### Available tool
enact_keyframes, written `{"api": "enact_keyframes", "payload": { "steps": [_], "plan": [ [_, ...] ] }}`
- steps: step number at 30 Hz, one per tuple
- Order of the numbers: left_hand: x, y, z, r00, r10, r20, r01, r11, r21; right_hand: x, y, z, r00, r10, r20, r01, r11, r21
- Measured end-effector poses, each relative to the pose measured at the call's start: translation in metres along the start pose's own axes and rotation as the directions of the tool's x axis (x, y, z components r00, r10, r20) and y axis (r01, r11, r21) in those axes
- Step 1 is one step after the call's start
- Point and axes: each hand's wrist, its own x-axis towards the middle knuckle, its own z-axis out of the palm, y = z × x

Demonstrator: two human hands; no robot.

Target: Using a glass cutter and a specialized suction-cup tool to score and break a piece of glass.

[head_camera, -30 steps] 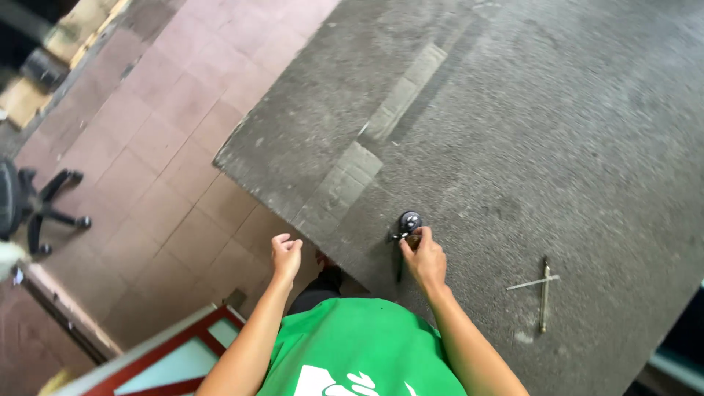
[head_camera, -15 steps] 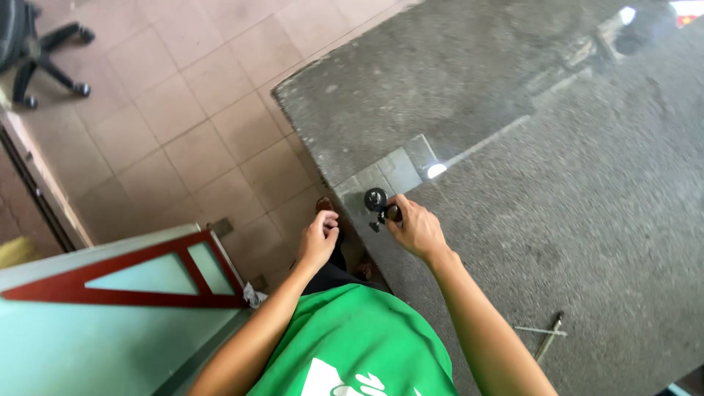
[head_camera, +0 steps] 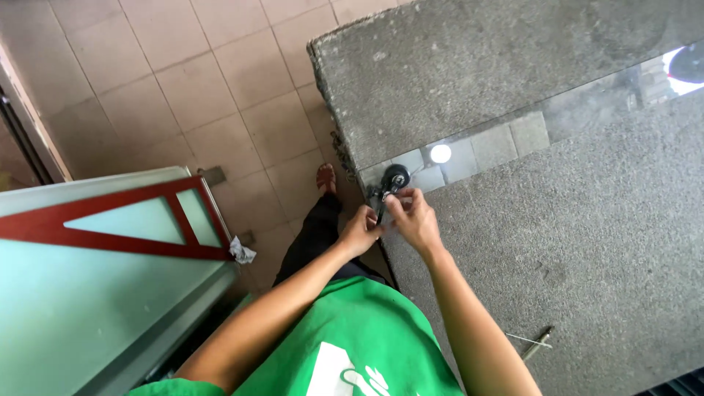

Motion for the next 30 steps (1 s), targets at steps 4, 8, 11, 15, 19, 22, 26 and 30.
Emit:
{"api": "enact_keyframes", "payload": {
  "steps": [4, 8, 11, 15, 19, 22, 26, 30],
  "plan": [
    [-0.019, 0.036, -0.021, 0.997, 0.002, -0.08, -0.002, 1.0, -0.011, 0.007, -0.015, -0.016, 0.98, -0.182, -0.085, 0.141, 0.924, -0.356],
    [-0.019, 0.038, -0.032, 0.932, 0.296, -0.209, -0.252, 0.945, 0.21, 0.015, -0.052, -0.034, 0.942, -0.337, 0.007, 0.291, 0.804, -0.518],
    [-0.03, 0.067, -0.045, 0.958, 0.197, -0.208, -0.146, 0.96, 0.238, 0.03, -0.041, -0.037, 0.887, -0.428, 0.175, 0.446, 0.692, -0.568],
    [-0.039, 0.086, -0.058, 0.923, 0.308, -0.232, -0.222, 0.916, 0.335, 0.033, -0.039, -0.032, 0.849, -0.44, 0.294, 0.527, 0.653, -0.544],
    [-0.044, 0.09, -0.069, 0.957, 0.222, -0.186, -0.194, 0.969, 0.156, 0.035, -0.033, -0.028, 0.859, -0.45, 0.242, 0.504, 0.663, -0.554],
    [-0.031, 0.049, -0.07, 0.975, 0.21, -0.078, -0.224, 0.923, -0.312, 0.036, -0.031, -0.024, 0.873, -0.445, 0.197, 0.479, 0.711, -0.515],
    [-0.031, 0.057, -0.079, 0.989, 0.144, 0.045, -0.057, 0.636, -0.77, 0.04, -0.031, -0.02, 0.867, -0.46, 0.19, 0.491, 0.728, -0.478],
    [-0.009, 0.038, -0.064, 0.963, 0.243, -0.118, -0.269, 0.821, -0.504, 0.046, -0.034, -0.018, 0.849, -0.469, 0.243, 0.519, 0.657, -0.547]
  ]
}}
